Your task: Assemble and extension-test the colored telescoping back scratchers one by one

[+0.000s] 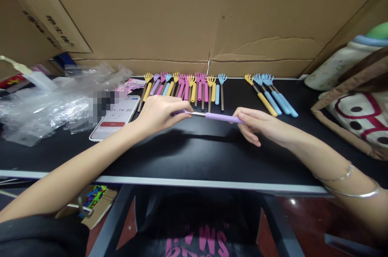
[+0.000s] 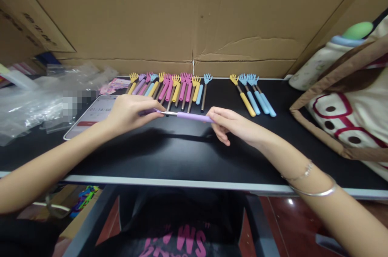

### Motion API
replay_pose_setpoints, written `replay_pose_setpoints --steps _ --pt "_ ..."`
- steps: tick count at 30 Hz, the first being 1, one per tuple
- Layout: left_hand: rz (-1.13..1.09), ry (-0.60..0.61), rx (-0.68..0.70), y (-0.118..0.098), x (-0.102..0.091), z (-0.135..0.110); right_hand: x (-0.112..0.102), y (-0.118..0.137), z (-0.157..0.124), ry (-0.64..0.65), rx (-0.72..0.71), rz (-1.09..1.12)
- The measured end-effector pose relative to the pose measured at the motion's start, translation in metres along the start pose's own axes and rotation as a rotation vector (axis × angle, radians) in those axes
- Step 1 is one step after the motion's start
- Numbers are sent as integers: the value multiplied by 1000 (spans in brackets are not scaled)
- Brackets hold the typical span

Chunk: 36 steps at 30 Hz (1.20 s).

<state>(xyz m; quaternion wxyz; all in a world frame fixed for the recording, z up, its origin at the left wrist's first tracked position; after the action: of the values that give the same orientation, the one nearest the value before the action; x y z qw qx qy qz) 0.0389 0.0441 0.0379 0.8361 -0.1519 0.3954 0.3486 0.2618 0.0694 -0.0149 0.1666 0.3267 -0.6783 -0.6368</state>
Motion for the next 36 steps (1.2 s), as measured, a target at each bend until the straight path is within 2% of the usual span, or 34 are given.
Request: replay_pose_setpoints --steps 6,13,18,21,26,29,36 --pt "7 6 -47 -4 -1 2 -10 7 2 -135 -44 -88" --pt "-54 83 -239 10 -4 6 -20 33 -6 -238 -197 -361" --pt "-381 192 -393 25 3 6 -24 35 -7 -265 -189 -265" --pt "-604 177 -464 31 4 6 -34 31 -8 -344 -171 -129" --pt "-779 146 -616 41 12 0 -41 19 -6 -412 -108 43" --pt "-880 141 -671 42 21 -5 -42 15 -3 -431 -96 35" --pt "-928 206 -661 37 33 -9 -40 14 -2 -450 -120 -139"
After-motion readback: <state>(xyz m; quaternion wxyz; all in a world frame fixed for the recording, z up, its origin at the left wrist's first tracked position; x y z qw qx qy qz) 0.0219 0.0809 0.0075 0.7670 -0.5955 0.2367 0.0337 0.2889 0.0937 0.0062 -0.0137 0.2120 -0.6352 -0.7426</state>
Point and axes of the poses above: each hand's wrist, its own z-axis towards the middle knuckle, its own x-axis out of the palm, y = z × x, the point moved 7 cm from there along z, towards the middle knuckle, and after that the axes turned 3 degrees about -y, right-handed, at the moved point
